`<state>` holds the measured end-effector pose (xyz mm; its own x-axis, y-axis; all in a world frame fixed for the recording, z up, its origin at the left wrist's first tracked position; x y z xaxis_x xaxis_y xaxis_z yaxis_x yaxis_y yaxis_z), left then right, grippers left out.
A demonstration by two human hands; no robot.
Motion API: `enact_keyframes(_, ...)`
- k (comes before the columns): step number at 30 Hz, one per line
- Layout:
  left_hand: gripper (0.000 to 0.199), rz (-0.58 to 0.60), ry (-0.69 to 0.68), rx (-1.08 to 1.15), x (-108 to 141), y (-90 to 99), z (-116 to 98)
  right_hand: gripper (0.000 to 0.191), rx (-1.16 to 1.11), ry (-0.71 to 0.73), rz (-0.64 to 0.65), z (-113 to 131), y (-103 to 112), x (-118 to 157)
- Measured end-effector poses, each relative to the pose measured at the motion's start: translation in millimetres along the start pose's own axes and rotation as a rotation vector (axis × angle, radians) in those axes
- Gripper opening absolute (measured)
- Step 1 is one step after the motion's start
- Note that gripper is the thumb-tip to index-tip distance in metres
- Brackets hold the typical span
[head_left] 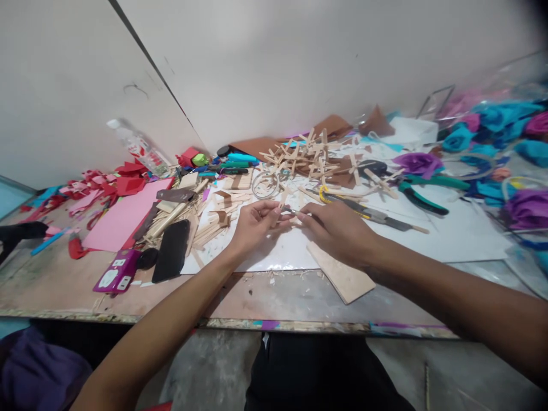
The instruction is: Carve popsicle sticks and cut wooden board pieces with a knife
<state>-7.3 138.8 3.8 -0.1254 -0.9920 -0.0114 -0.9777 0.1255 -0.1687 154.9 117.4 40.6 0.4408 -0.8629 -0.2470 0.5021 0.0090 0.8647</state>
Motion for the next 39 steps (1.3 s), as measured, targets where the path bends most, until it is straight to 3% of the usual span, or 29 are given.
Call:
enact_keyframes(17, 0.024, 0.034, -0.032, -0.002, 1.6, -1.2, -2.7, 0.040, 0.079, -0.031, -0.021, 3.4, -0.6, 1.7)
enact_keyframes(29, 0.036, -0.057, 0.045, 0.096, 6.2, -1.6, 1.0, 0.041, 0.259, -0.013, 0.028, 9.7, -2.8, 1.4)
enact_keyframes(39, 0.038, -0.082, -0.033, -0.035, 7.8, 0.4, -7.5, 0.042, 0.218, -0.056, 0.054, 8.5, -7.3, 1.7)
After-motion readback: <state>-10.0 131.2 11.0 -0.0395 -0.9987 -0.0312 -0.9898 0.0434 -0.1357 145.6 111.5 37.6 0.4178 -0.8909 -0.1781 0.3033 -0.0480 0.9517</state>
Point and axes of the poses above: each hand's wrist, its own x-axis away from the middle knuckle, its own y-axis out of the back of the hand, z = x × y, the point moved 10 cm from there along -x, towards the middle knuckle, and after that the axes turned 4 degrees about x, right-handed, at the moved point
